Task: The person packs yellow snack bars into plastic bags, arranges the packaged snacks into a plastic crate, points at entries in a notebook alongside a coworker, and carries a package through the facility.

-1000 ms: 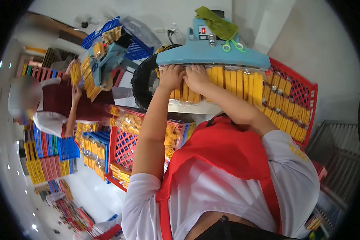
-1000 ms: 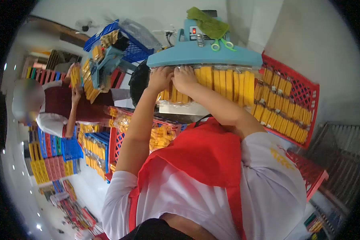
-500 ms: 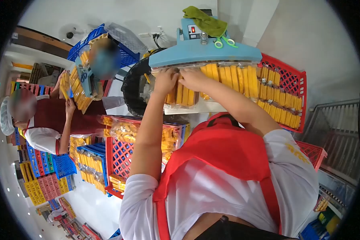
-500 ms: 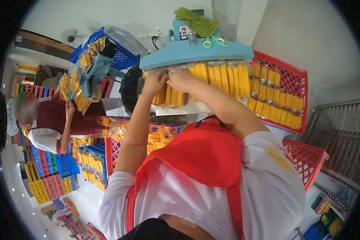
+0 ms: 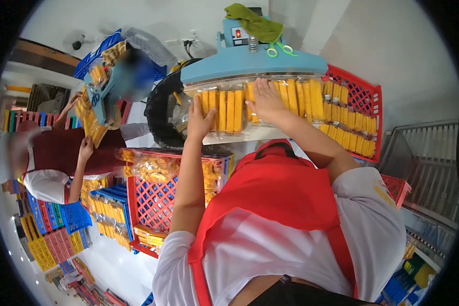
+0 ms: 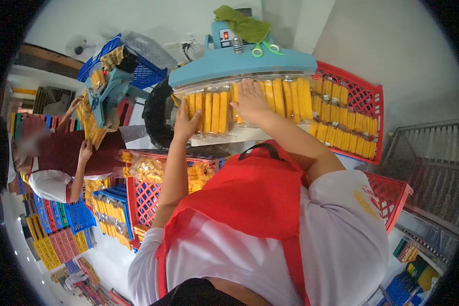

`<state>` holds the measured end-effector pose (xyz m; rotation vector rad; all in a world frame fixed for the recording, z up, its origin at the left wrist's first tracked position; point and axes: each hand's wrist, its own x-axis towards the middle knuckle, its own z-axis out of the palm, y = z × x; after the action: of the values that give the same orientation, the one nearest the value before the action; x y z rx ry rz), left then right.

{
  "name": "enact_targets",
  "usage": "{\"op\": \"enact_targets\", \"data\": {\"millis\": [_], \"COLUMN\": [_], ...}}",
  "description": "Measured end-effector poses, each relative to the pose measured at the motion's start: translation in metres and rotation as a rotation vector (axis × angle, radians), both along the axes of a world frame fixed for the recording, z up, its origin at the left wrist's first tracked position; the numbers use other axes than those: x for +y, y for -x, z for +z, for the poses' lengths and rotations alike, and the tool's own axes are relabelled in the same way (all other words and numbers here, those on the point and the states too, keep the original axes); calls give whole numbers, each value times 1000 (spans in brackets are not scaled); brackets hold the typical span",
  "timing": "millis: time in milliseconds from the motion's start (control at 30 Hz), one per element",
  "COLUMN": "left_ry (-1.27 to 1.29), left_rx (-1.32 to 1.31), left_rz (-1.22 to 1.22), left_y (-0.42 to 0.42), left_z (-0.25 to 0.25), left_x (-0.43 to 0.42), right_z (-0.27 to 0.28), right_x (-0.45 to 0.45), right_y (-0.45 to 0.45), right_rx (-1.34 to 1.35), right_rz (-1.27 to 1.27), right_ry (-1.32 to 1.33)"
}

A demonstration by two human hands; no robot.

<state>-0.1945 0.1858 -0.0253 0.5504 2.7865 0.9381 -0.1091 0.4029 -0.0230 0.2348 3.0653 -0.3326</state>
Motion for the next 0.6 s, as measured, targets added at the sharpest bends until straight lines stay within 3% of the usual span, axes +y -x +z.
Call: {"op": "enact_targets", "data": {"millis": [167,267,500,600], "left_ry": [-54,-32,-8,27], "left_rx": [-24,-47,-4,-17], "left_rz": [0,18,-3,4], "left_y": [3,0,4,0], "left_z": [-5,-9,-18,-14], "left_x": [-4,-9,-6,-2], "right_z": [33,23,-9,-11], "right_x": [9,32,45,48], "right_y": [-15,-29,-26,-27], "right_rx": [88,110,187,65], "right_rz": [-71,-219,-151,-134], "right_ry": [111,54,21,91]}}
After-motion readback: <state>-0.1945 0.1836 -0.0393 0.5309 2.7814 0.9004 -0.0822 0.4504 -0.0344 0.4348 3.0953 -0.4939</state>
